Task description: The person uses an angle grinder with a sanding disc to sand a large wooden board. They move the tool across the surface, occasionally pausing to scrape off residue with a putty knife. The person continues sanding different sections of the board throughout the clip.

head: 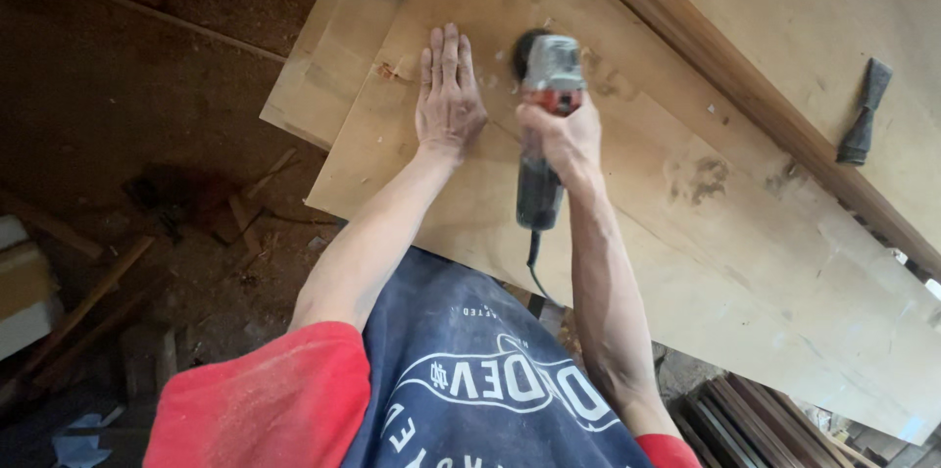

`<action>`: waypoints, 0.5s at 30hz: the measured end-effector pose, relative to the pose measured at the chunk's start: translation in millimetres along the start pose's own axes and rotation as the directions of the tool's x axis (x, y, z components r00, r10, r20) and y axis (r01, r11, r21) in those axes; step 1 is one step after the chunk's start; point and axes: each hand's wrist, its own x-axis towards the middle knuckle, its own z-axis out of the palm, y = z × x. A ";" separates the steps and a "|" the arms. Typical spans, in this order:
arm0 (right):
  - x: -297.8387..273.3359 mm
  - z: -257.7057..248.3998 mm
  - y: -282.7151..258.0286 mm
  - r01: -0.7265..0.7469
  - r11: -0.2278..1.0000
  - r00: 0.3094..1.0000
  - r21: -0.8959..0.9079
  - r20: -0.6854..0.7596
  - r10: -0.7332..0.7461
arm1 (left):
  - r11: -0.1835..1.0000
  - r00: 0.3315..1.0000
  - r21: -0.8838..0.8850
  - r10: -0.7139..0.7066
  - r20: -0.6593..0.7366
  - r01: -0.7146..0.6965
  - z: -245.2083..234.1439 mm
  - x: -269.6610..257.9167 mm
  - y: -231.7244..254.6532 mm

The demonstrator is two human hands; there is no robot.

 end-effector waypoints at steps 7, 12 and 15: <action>20.7 11.4 -1.3 0.108 0.994 0.994 -0.024 0.030 -0.107 | 0.999 0.999 0.051 0.009 0.031 -0.011 -1.1 6.2 0.0; 41.0 2.2 -1.0 0.018 0.997 0.997 0.080 0.072 -0.024 | 0.999 1.000 0.043 0.003 -0.021 -0.002 -3.6 1.1 0.8; 38.1 -5.3 -4.4 0.157 0.987 0.987 0.029 0.029 -0.158 | 1.000 0.999 -0.022 -0.001 -0.041 0.000 -2.7 3.8 3.2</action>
